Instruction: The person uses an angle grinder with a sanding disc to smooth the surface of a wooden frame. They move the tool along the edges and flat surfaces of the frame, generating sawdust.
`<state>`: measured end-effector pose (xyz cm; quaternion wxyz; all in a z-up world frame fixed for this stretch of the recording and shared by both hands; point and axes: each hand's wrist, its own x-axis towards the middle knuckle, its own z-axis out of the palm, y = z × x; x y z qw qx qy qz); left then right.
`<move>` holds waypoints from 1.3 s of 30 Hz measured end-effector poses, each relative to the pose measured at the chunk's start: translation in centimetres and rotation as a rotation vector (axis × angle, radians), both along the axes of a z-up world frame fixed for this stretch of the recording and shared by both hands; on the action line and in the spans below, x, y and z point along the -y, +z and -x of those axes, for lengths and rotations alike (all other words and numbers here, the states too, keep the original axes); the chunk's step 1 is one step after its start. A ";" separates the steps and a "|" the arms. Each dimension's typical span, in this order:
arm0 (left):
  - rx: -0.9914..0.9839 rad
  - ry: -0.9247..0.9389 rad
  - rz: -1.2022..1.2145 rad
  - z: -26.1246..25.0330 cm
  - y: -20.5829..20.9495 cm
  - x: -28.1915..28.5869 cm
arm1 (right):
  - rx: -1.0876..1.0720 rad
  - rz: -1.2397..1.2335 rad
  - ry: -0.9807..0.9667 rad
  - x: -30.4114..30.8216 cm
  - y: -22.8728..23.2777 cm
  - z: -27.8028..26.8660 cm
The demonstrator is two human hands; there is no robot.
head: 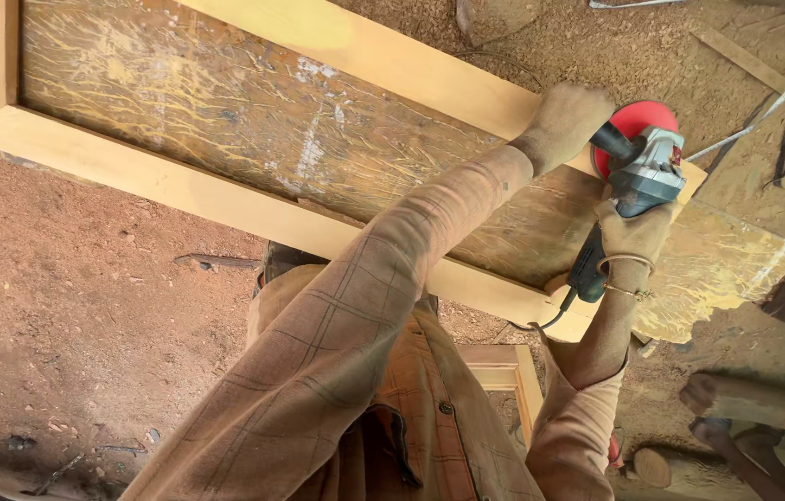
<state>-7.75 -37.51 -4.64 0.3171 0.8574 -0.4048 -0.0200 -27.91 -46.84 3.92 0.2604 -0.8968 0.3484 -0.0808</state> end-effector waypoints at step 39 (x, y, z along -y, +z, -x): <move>0.004 0.948 -0.182 -23.7 -4.9 -68.0 | -0.343 0.086 0.889 -54.7 -4.3 -45.8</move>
